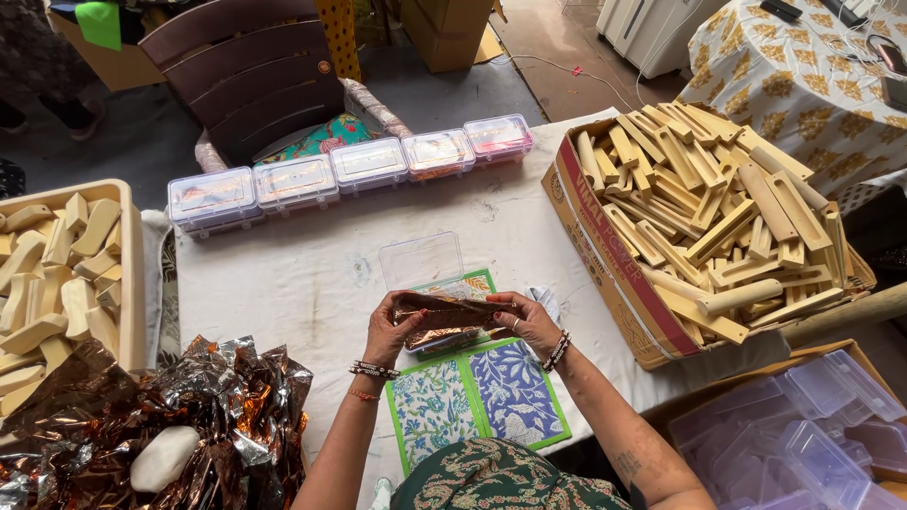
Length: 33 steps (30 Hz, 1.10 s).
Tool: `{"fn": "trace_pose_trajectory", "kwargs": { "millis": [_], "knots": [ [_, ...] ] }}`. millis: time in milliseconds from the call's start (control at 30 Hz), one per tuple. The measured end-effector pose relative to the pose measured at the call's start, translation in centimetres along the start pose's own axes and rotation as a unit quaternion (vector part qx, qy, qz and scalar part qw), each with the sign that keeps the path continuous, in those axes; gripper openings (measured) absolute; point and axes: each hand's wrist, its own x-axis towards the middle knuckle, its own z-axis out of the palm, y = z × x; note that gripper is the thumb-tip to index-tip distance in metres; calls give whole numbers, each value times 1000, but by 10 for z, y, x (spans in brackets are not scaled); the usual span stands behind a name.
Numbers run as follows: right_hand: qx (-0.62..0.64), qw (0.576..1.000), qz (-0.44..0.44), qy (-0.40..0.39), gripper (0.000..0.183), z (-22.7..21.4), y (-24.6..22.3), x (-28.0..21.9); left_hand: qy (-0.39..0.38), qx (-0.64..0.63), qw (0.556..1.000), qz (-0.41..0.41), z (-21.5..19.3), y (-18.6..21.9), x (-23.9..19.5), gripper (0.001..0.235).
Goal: Wrapping wooden sticks in metallic foil and placing them into plastic boxes for packaging.
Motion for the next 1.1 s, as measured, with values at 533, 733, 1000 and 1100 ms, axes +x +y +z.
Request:
{"fn": "trace_pose_trajectory", "kwargs": {
  "millis": [533,733,1000,1100],
  "knots": [
    [23,996,66,48,48,-8,20,16,-18,89,995,-38,-13,-12,-8,39],
    [-13,998,31,59,50,-4,24,24,22,57,995,-82,-25,-46,-1,43],
    [-78,984,62,148,34,-47,81,84,99,212,962,-139,-68,-115,4,44],
    [-100,978,101,151,31,-55,106,110,114,235,948,-180,-85,-140,1,51]
  ]
}}
